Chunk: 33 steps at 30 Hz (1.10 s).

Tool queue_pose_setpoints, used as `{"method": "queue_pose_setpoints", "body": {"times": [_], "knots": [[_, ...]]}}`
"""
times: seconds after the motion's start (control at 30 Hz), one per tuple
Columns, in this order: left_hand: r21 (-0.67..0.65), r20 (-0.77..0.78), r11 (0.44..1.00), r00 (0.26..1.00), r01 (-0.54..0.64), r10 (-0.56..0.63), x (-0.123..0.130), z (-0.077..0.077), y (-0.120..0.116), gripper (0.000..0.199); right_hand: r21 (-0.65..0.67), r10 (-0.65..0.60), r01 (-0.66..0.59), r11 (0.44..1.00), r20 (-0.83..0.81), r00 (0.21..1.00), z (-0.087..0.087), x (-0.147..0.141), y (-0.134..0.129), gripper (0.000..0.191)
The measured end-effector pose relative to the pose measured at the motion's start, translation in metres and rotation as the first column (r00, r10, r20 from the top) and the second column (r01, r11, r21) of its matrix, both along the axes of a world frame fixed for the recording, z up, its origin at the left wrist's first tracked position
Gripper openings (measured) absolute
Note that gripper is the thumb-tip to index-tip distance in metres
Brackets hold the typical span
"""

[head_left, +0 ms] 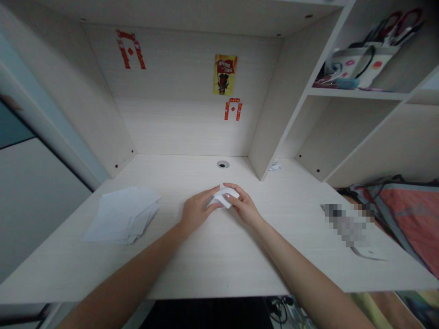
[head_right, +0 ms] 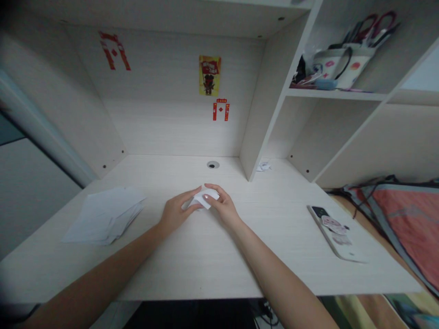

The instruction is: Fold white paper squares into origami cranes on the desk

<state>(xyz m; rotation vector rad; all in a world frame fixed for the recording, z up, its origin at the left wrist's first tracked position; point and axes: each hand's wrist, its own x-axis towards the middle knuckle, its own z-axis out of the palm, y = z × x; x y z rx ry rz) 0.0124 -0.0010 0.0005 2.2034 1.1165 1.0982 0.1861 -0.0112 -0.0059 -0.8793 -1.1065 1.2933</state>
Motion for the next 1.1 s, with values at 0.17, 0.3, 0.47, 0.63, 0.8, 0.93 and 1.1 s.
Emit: {"method": "queue_pose_setpoints", "body": {"times": [0.17,0.3,0.47,0.63,0.8,0.93,1.1], "knots": [[0.102,-0.088,0.995,0.996,0.021,-0.012,0.000,0.000,-0.002,0.046,-0.144,0.026,-0.050,0.988,-0.168,0.986,-0.002,-0.005,-0.003,0.056],[0.098,-0.109,0.994,0.994,0.038,-0.027,0.000,0.000,-0.001,0.047,-0.123,0.058,-0.079,0.989,-0.168,0.984,-0.001,-0.006,-0.003,0.055],[0.057,-0.094,0.993,0.991,0.105,-0.099,-0.001,0.002,-0.002,0.044,-0.126,0.076,-0.101,0.987,-0.192,0.978,-0.002,-0.005,-0.001,0.053],[-0.041,0.009,0.995,0.996,0.086,-0.085,0.002,0.001,-0.003,0.038,-0.125,0.076,-0.094,0.988,-0.144,0.987,-0.002,-0.003,0.000,0.048],[-0.148,0.071,0.987,0.996,0.065,-0.055,0.003,-0.003,-0.002,0.036,-0.082,0.090,-0.093,0.992,-0.045,0.995,-0.002,-0.003,0.001,0.046],[-0.187,0.129,0.980,0.991,0.070,-0.046,0.003,-0.005,0.000,0.032,0.024,0.002,-0.005,1.000,0.111,0.994,-0.007,-0.003,0.003,0.037],[-0.257,0.233,0.963,0.972,0.080,-0.019,0.003,-0.004,0.001,0.029,0.160,-0.201,0.152,0.975,0.358,0.912,-0.012,-0.002,0.006,0.026]]}}
